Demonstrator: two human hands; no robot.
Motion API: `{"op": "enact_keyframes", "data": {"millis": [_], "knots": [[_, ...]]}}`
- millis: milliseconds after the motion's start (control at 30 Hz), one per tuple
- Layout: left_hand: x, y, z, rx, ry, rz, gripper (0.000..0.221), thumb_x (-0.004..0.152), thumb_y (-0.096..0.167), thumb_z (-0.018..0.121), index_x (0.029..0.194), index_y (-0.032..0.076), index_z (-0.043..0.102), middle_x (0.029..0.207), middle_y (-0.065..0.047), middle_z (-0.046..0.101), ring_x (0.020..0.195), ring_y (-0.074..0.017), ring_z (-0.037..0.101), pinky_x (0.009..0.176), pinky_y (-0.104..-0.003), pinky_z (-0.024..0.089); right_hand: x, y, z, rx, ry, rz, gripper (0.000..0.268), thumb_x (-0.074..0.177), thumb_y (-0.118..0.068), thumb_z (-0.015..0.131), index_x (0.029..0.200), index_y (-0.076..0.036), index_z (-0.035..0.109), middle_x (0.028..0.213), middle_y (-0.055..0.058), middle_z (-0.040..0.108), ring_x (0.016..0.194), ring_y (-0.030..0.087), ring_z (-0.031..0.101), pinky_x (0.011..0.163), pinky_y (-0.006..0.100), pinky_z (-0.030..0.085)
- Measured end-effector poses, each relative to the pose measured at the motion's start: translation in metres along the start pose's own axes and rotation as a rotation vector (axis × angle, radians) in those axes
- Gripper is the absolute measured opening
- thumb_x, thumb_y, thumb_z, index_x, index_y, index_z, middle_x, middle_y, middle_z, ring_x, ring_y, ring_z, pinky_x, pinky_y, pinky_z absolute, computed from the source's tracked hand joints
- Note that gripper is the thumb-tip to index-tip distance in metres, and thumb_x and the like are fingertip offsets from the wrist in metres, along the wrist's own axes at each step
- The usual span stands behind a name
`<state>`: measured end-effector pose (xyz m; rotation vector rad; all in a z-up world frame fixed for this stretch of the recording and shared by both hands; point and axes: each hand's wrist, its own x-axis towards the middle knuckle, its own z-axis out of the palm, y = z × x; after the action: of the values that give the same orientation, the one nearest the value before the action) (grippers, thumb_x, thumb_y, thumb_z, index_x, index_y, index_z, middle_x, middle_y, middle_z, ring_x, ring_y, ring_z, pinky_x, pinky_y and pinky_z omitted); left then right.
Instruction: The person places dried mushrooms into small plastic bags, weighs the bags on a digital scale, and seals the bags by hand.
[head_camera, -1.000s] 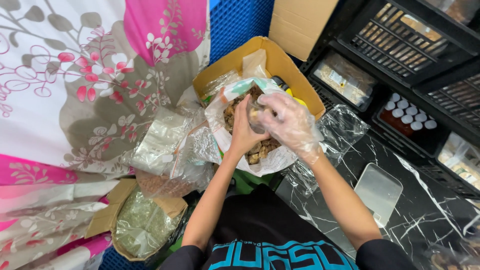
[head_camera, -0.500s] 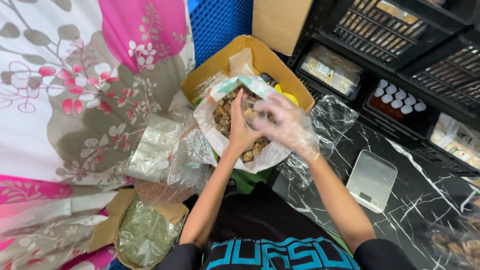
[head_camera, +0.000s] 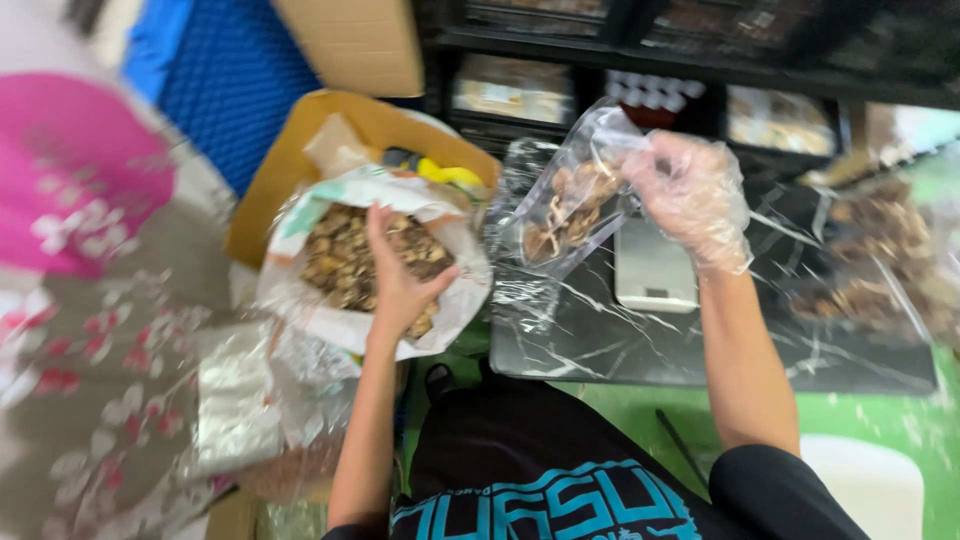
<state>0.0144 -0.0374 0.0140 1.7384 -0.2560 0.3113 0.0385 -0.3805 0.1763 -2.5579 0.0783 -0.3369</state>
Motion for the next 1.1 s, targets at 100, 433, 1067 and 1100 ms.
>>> {"op": "enact_keyframes", "data": {"millis": [100, 433, 1067, 1100], "knots": [[-0.004, -0.026, 0.006, -0.035, -0.025, -0.053, 0.14, 0.064, 0.012, 0.098, 0.161, 0.008, -0.003, 0.151, -0.024, 0.027, 0.146, -0.0409, 0.027, 0.119, -0.058, 0.029, -0.015, 0.055, -0.032, -0.146, 0.094, 0.091, 0.025, 0.101, -0.046, 0.072, 0.082, -0.032, 0.066, 0.065, -0.006, 0.062, 0.065, 0.023, 0.065, 0.065, 0.037, 0.052], [-0.004, 0.0, 0.047, -0.12, -0.188, -0.159, 0.119, 0.077, 0.0, 0.086, 0.163, 0.015, 0.004, 0.15, -0.021, 0.029, 0.146, -0.0409, 0.026, 0.117, -0.06, 0.032, -0.033, 0.154, -0.045, -0.015, 0.044, -0.079, 0.011, 0.098, -0.026, 0.077, 0.096, -0.016, 0.075, 0.112, 0.013, 0.076, 0.104, 0.045, 0.068, 0.091, 0.054, 0.053], [-0.019, 0.008, 0.042, -0.058, -0.235, -0.118, 0.096, 0.084, 0.006, 0.08, 0.158, 0.007, 0.02, 0.142, -0.025, 0.037, 0.14, -0.0456, 0.032, 0.11, -0.063, 0.037, -0.061, 0.169, -0.048, 0.256, 0.031, 0.008, 0.03, 0.082, -0.03, 0.091, 0.107, -0.022, 0.077, 0.129, 0.006, 0.071, 0.126, 0.027, 0.063, 0.102, 0.039, 0.053], [-0.02, 0.008, 0.042, -0.057, -0.237, -0.126, 0.095, 0.084, 0.006, 0.08, 0.158, 0.007, 0.021, 0.141, -0.025, 0.038, 0.14, -0.0441, 0.034, 0.11, -0.062, 0.038, -0.063, 0.165, -0.05, 0.316, 0.057, 0.017, 0.031, 0.082, -0.024, 0.092, 0.109, -0.02, 0.077, 0.13, 0.008, 0.07, 0.124, 0.027, 0.064, 0.101, 0.039, 0.055]]}}
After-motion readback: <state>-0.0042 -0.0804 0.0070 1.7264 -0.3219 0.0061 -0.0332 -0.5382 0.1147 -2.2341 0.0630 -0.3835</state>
